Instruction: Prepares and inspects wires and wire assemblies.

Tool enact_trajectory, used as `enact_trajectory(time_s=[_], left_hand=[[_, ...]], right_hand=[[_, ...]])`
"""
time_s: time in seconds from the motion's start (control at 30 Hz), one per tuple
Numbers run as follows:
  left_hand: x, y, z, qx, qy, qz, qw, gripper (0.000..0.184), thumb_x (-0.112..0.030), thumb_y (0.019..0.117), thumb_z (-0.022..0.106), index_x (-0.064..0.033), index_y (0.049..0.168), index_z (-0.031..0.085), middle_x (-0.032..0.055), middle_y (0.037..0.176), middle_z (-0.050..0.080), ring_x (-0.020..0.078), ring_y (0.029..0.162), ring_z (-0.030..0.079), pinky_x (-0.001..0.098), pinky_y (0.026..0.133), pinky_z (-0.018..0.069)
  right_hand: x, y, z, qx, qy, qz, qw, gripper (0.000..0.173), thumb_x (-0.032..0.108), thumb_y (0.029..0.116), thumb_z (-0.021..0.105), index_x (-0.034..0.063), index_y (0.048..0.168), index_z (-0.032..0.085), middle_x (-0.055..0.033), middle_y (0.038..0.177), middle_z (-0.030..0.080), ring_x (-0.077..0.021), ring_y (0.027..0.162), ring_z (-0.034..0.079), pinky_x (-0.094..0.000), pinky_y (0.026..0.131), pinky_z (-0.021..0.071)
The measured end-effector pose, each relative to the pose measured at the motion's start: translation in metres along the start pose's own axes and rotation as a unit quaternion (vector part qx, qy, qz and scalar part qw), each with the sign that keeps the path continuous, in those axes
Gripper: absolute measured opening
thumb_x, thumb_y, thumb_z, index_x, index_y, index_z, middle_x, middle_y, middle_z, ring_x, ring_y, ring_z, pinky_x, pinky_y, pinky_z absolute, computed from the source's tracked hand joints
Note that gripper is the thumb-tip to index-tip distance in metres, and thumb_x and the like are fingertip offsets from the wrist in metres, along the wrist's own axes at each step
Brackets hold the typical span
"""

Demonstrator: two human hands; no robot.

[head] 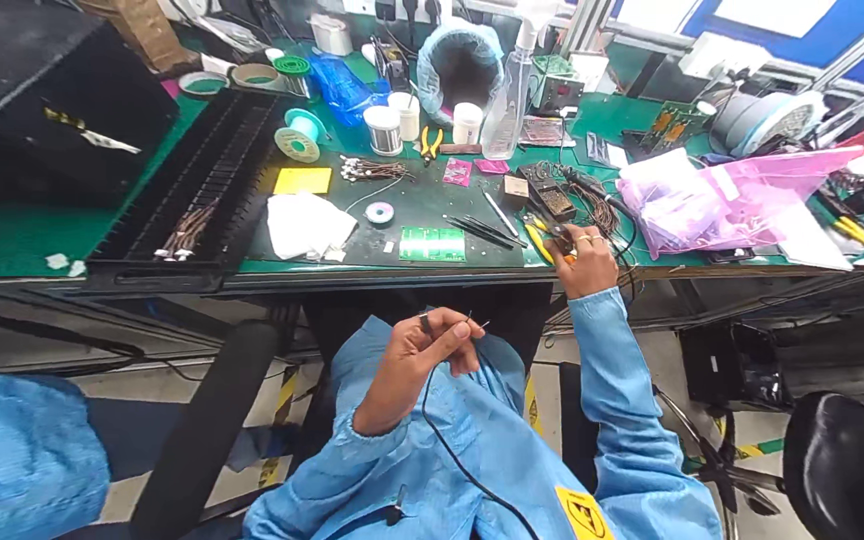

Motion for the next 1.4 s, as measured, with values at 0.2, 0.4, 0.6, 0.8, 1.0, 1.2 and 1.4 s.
enact_trajectory(time_s=[0.2,0.4,0.6,0.8,1.0,1.2,1.4], left_hand=[[-0.017,-0.002,0.008,0.009,0.020,0.032,0.999,0.014,-0.005,0.1041,0.057,0.0041,0.110,0.065,0.0093,0.087,0.074,0.0154,0.074,0.073,0.0294,0.070,0.0632],[-0.018,-0.004,0.009,0.013,0.030,0.044,0.998,0.010,-0.007,0.1026,0.060,0.0010,0.105,0.067,0.0088,0.089,0.074,0.0145,0.077,0.073,0.0283,0.072,0.0622],[-0.024,-0.006,0.012,0.033,0.095,0.059,0.993,0.012,-0.010,0.1021,0.063,-0.0002,0.104,0.068,0.0066,0.091,0.074,0.0142,0.085,0.073,0.0299,0.082,0.0614],[-0.025,-0.008,0.030,0.100,0.146,0.066,0.982,0.014,-0.015,0.1026,0.062,-0.0044,0.101,0.071,0.0011,0.095,0.073,0.0064,0.090,0.067,0.0237,0.080,0.0539],[-0.025,-0.012,0.030,0.135,0.223,0.077,0.962,0.016,-0.019,0.1025,0.064,-0.0061,0.101,0.073,0.0030,0.100,0.074,0.0123,0.105,0.066,0.0334,0.099,0.0523],[-0.034,-0.014,0.025,0.104,0.287,0.145,0.941,0.009,-0.017,0.0953,0.073,-0.0104,0.092,0.078,0.0027,0.097,0.078,0.0181,0.114,0.068,0.0418,0.109,0.0466],[-0.049,-0.012,0.026,0.035,0.406,0.201,0.891,0.006,-0.019,0.0909,0.077,-0.0194,0.095,0.082,-0.0040,0.100,0.079,0.0100,0.112,0.067,0.0459,0.106,0.0375]], right_hand=[[0.020,0.029,0.060,0.067,-0.045,-0.062,0.995,0.065,0.059,0.0925,0.066,0.0100,0.135,0.066,-0.0272,0.131,0.061,-0.0498,0.118,0.058,-0.0673,0.091,0.0468],[0.017,0.019,0.049,0.041,-0.070,-0.112,0.990,0.064,0.063,0.0987,0.052,0.0166,0.143,0.062,-0.0215,0.140,0.059,-0.0466,0.134,0.050,-0.0753,0.113,0.0241],[0.103,-0.072,-0.063,0.009,0.429,-0.248,0.869,0.035,0.032,0.0982,0.070,0.0058,0.122,0.071,-0.0122,0.119,0.072,-0.0231,0.115,0.067,-0.0440,0.101,0.0558],[0.130,-0.125,-0.090,-0.022,0.465,-0.245,0.851,0.022,0.022,0.0925,0.075,0.0095,0.111,0.074,-0.0077,0.106,0.071,-0.0180,0.105,0.066,-0.0343,0.090,0.0555],[0.129,-0.125,-0.083,0.002,0.493,-0.249,0.834,0.008,0.017,0.0931,0.071,0.0095,0.094,0.069,-0.0047,0.096,0.070,-0.0161,0.102,0.066,-0.0315,0.089,0.0553],[0.131,-0.130,-0.075,0.011,0.489,-0.242,0.838,0.008,0.016,0.0949,0.069,0.0081,0.095,0.068,-0.0051,0.096,0.071,-0.0158,0.103,0.066,-0.0313,0.091,0.0534],[0.129,-0.131,-0.067,0.000,0.510,-0.177,0.842,0.010,0.013,0.0965,0.066,0.0033,0.095,0.067,-0.0075,0.093,0.070,-0.0150,0.097,0.068,-0.0315,0.087,0.0565]])
Point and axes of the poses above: each hand's wrist, its own y-axis towards the middle knuckle, its own z-axis out of the palm, x = y × z, the point moved 8 cm from there along y, towards the middle knuckle
